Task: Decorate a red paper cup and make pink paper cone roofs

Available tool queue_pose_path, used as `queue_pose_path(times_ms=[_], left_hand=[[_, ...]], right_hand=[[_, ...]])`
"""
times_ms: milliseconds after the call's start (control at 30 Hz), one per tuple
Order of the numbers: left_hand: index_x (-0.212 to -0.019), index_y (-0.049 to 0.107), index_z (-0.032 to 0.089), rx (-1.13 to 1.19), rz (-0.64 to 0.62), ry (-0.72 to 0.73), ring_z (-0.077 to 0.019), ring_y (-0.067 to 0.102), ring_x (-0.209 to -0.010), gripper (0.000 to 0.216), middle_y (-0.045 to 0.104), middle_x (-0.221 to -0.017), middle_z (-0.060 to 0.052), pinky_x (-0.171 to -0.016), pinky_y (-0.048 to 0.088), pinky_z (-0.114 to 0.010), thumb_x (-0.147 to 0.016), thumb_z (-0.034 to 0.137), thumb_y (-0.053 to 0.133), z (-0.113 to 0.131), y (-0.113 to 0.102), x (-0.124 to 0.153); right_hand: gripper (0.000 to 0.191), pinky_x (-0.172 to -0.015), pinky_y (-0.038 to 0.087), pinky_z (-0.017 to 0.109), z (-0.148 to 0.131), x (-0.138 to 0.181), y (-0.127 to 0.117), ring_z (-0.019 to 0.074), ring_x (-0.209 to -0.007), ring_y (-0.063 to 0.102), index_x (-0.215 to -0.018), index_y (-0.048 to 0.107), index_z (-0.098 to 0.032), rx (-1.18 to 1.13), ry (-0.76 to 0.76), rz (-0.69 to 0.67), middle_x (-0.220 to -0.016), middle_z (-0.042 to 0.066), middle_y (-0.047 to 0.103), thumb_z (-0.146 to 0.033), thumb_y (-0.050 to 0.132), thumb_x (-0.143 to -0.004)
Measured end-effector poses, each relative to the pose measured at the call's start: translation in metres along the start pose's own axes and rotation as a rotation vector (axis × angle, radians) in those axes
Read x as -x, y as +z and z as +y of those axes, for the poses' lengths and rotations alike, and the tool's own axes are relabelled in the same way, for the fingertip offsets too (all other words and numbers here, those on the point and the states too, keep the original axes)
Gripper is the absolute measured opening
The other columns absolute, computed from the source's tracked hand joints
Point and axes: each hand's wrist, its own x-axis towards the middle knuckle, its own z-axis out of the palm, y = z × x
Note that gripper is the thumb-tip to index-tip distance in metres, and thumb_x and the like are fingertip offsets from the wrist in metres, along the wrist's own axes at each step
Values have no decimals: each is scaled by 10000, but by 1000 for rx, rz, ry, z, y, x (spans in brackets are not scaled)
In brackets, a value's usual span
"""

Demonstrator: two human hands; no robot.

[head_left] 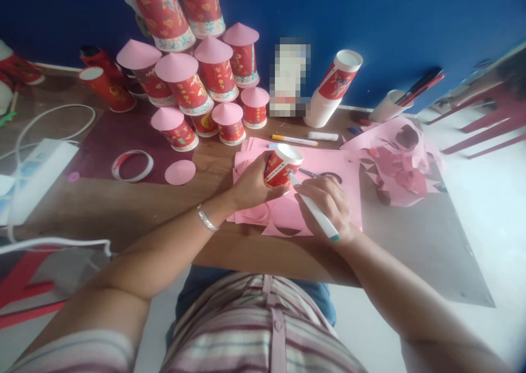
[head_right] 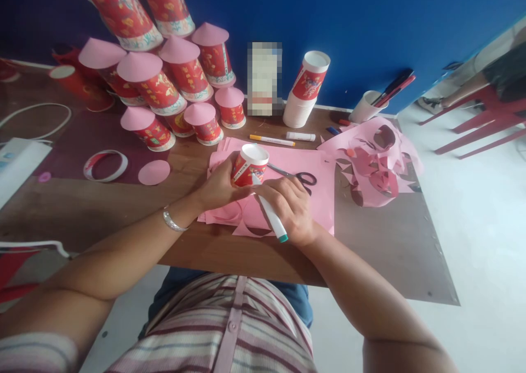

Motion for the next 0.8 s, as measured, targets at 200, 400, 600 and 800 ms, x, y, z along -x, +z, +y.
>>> queue_pose_path(times_ms=[200, 400, 600, 800], left_hand=[[-1088, 517, 183, -80, 15, 64, -204, 665, -889, 515, 707, -1066, -78, -751, 536, -314, -710, 363, 817, 2, 3, 1], [-1049, 505, 190, -82, 35, 56, -186, 654, -844, 487, 698, -1027, -67, -727, 532, -302, -717, 349, 824, 3, 5, 2], [-1063, 512, 189, -74, 25, 59, -182, 644, -840, 523, 690, -1020, -64, -720, 526, -297, -706, 372, 846, -1, 4, 1], [-1109, 510, 190, -52, 13, -27, -193, 653, -858, 645, 689, -1011, -55, -720, 532, -299, -670, 466, 894, -5, 3, 1]], right_hand=[[351, -712, 572, 372, 0, 0, 1, 207, -813, 701, -1300, 582, -207, 14, -7, 9, -998, 84, 732, -101, 581, -966], [395, -712, 574, 375, 1, 1, 1, 215, -824, 716, -1339, 568, -232, 21, 9, 0, -1018, 81, 742, -106, 582, -965], [381, -721, 562, 366, 1, 1, 3, 215, -826, 711, -1321, 576, -211, 13, 7, 15, -997, 80, 745, -102, 589, -956], [330, -704, 546, 363, -1, 0, 4, 214, -809, 701, -1285, 597, -195, -34, 15, -19, -996, 88, 741, -111, 565, -967]])
